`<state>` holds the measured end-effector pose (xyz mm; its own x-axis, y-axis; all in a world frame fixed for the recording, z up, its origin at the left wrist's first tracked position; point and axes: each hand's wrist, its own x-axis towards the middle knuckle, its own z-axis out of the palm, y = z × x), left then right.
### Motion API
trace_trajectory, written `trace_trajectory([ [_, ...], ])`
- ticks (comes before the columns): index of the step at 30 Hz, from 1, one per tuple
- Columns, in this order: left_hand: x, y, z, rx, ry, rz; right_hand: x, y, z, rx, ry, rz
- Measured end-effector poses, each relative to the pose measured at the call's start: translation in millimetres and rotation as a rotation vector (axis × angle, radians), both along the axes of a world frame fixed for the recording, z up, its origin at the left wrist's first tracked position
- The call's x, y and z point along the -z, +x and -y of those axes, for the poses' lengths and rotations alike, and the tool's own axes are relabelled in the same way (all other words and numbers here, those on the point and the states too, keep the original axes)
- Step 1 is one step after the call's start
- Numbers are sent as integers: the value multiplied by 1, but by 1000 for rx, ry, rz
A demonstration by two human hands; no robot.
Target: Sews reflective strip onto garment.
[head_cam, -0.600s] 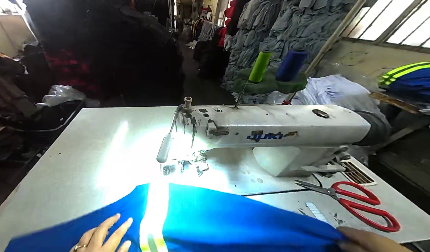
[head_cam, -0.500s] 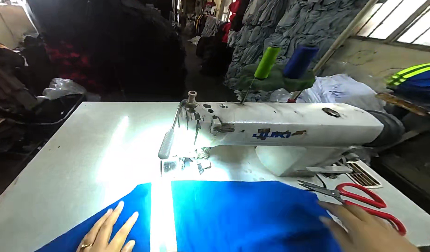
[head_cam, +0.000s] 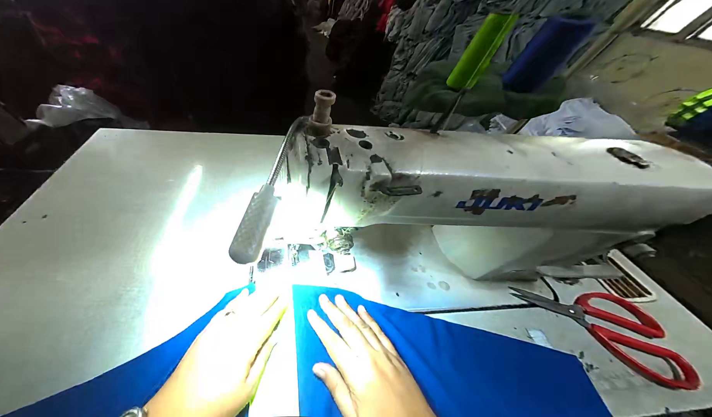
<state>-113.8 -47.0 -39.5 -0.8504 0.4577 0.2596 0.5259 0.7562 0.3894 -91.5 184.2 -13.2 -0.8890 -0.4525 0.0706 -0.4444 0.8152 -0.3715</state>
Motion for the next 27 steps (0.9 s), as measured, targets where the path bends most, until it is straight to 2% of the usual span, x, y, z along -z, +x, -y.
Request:
trace_trajectory([
  [4, 10, -21, -3, 6, -27, -76, 18, -22, -7, 15, 11, -183],
  [7, 11, -34, -4, -5, -47, -83, 25, -34, -8, 27, 11, -236],
  [27, 11, -44, 0, 6, -130, -52, 22, -44, -9, 15, 36, -246],
])
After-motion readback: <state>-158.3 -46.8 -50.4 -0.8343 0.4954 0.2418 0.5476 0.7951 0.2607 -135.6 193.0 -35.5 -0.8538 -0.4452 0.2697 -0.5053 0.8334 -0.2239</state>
